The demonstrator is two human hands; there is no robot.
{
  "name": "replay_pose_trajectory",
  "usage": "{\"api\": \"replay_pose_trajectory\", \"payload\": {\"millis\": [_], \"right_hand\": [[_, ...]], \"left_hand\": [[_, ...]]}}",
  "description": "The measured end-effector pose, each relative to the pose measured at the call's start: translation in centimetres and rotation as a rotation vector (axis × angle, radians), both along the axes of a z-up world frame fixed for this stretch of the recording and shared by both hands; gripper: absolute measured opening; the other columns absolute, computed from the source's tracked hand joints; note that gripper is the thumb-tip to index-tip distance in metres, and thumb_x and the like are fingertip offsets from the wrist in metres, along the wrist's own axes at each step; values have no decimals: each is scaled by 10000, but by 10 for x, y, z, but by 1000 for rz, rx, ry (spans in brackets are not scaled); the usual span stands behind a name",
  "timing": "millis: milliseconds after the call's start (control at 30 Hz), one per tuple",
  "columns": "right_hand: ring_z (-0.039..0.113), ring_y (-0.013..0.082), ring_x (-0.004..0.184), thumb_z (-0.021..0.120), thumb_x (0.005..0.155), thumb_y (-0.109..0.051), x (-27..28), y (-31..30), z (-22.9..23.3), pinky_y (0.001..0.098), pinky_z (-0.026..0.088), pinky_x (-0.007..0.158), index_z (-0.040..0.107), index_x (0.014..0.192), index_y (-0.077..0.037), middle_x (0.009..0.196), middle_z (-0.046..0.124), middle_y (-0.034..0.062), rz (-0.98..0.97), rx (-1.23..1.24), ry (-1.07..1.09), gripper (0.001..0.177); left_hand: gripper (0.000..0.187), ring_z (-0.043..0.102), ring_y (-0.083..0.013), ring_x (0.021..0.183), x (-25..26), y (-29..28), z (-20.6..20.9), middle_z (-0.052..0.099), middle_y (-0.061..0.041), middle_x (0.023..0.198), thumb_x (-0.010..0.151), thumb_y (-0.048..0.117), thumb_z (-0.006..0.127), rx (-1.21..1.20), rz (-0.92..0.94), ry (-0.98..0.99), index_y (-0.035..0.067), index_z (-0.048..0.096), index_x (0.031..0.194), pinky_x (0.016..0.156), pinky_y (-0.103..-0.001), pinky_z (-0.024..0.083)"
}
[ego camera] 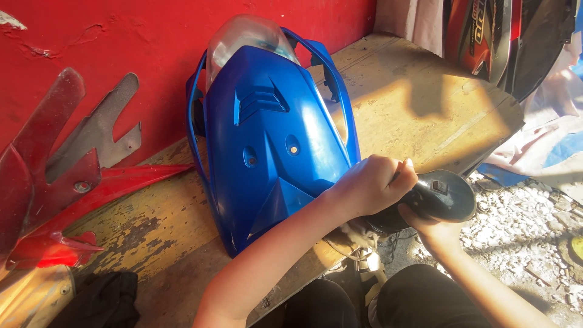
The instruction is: The person uses a handheld electric polisher with a buffing pad to polish a blue motorcycle fairing. The person moves the tool across the surface of the fairing, which is resting on a wooden workbench next to a red motorcycle part.
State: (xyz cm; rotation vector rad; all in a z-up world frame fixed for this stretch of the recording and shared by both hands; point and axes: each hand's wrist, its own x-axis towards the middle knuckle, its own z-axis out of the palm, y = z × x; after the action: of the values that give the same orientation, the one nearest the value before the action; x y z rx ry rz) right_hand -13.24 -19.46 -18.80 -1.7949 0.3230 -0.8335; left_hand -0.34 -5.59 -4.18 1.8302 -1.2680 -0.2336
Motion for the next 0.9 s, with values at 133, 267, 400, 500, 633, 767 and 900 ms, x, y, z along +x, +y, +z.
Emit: {"api": "replay_pose_trajectory", "payload": {"millis": [133,267,400,500,633,767,900], "right_hand": [[666,174,938,863,736,-138,9,-4,16,321,540,853,679,1172,-39,1066,695,53,-82,-50,3,483],[658,151,981,855,771,-134,34,-3,34,301,540,904,645,1209,-43,1098,685,37,-60,-27,-199,495],[664,150,972,862,771,-106,46,14,59,299,547,910,683,1173,-35,1094,704,41,-22,38,-291,445],[671,150,976,857,770,-94,39,29,64,297,541,909,692,1193,-30,1093,711,41,-29,24,-257,458],[681,148,968,856,775,-87,40,25,49,298,544,905,704,1186,-34,1082,733,43,13,48,-209,441],[671,146,972,852,780,-93,50,21,63,293,549,894,675,1184,-9,1091,709,44,-92,147,-273,449],[693,144,985,861,808,-112,65,22,74,294,563,889,626,1193,-4,1104,701,34,-187,144,-318,464]], "left_hand": [[441,665,-415,665,7,-15,-4,629,-248,683,986,345,484,-74,30,-8,25,687,762,608,-442,533],[453,652,-433,669,24,-24,7,611,-271,670,985,341,499,-99,91,-76,6,681,741,587,-458,510],[509,627,-432,589,35,-17,25,559,-287,627,1009,332,485,1,78,-105,-31,634,685,541,-473,464],[488,624,-410,548,34,-2,38,559,-267,593,1006,306,458,-34,26,-56,-32,623,696,537,-461,465],[496,631,-379,514,38,-8,31,567,-251,574,1017,298,420,-9,-27,-20,-24,624,700,549,-450,481],[460,661,-380,618,48,-31,28,620,-239,644,1008,293,438,-59,-8,-63,-4,657,734,602,-447,511],[380,707,-378,693,58,-46,42,692,-210,674,930,295,493,-115,44,-16,27,700,758,624,-439,539]]}}
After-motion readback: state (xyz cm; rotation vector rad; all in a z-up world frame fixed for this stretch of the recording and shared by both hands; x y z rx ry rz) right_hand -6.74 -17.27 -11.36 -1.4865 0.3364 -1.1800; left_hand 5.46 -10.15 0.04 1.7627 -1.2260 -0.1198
